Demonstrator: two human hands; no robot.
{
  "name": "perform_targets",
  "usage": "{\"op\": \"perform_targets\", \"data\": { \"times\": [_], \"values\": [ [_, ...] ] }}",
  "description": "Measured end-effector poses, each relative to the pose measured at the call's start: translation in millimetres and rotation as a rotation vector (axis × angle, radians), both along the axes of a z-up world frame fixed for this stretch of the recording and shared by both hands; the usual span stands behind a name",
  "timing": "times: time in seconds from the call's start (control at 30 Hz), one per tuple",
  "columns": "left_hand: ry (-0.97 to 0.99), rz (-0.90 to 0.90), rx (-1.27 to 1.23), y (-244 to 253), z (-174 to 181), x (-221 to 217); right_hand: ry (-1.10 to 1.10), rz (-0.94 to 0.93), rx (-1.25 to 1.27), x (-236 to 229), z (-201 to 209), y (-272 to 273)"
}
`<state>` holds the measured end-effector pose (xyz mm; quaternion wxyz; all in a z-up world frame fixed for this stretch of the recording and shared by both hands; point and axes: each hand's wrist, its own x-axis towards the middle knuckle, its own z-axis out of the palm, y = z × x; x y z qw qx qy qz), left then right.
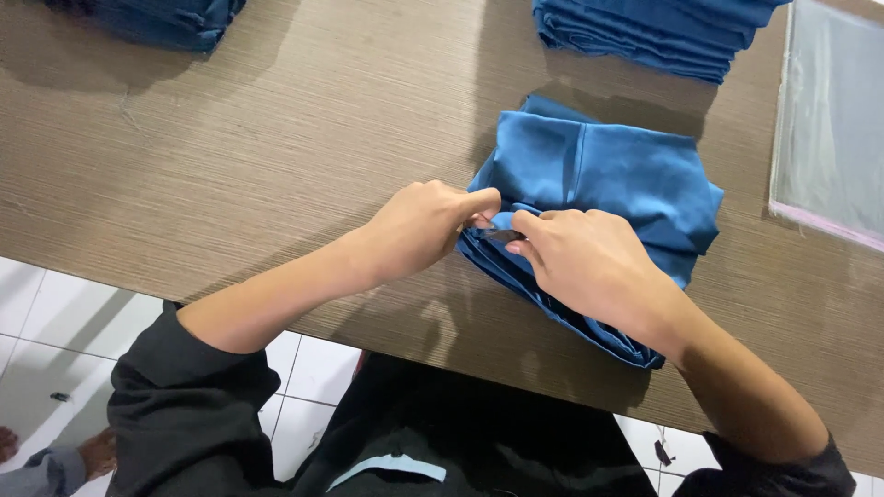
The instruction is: The person uses scissors to trim loose threads and excess fabric from the edges of blue garments. They fold the fabric to align the edges, cut the threads, and then place the finished items onto a stack.
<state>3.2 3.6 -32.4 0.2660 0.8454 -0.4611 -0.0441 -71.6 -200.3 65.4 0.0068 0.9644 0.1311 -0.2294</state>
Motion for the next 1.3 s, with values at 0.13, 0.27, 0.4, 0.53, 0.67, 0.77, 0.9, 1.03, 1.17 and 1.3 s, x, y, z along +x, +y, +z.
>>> {"op": "perform_targets", "data": {
  "times": [0.13, 0.27, 0.4, 0.53, 0.67, 0.77, 0.9, 1.03, 1.17, 1.3],
  "values": [
    [0.027, 0.004, -0.02, -1, 1, 0, 0.023, 0.001, 0.032, 1, 0, 2],
    [0.043, 0.009, -0.005, 0, 3, 1, 0.021, -0.001, 0.022, 0, 6, 4],
    [0.051, 0.019, -0.02, 0, 11, 0, 0.068, -0.028, -0.019, -5, 14, -1],
    [-0.011, 0.004, -0.056, 0, 19, 6, 0.043, -0.081, -0.068, -20, 20, -15],
    [-0.018, -0.076, -0.182, 12, 43, 2, 0.036, -0.138, -0.069, -37, 20, -36],
    [0.066, -0.152, -0.231, 15, 55, -3, 0.108, -0.256, -0.141, -47, 27, -43],
    [0.074, -0.159, -0.213, 12, 48, -6, -0.02, -0.225, -0.003, -61, 16, -54],
    [0.074, -0.116, -0.143, 7, 37, -10, -0.292, 0.062, 0.344, -69, -8, -44],
    [0.137, -0.092, -0.085, 6, 37, -10, -0.218, 0.216, 0.772, -67, -19, -13],
    [0.147, -0.085, -0.068, 6, 40, -11, -0.184, 0.077, 0.669, -57, -38, 0]
  ]
}}
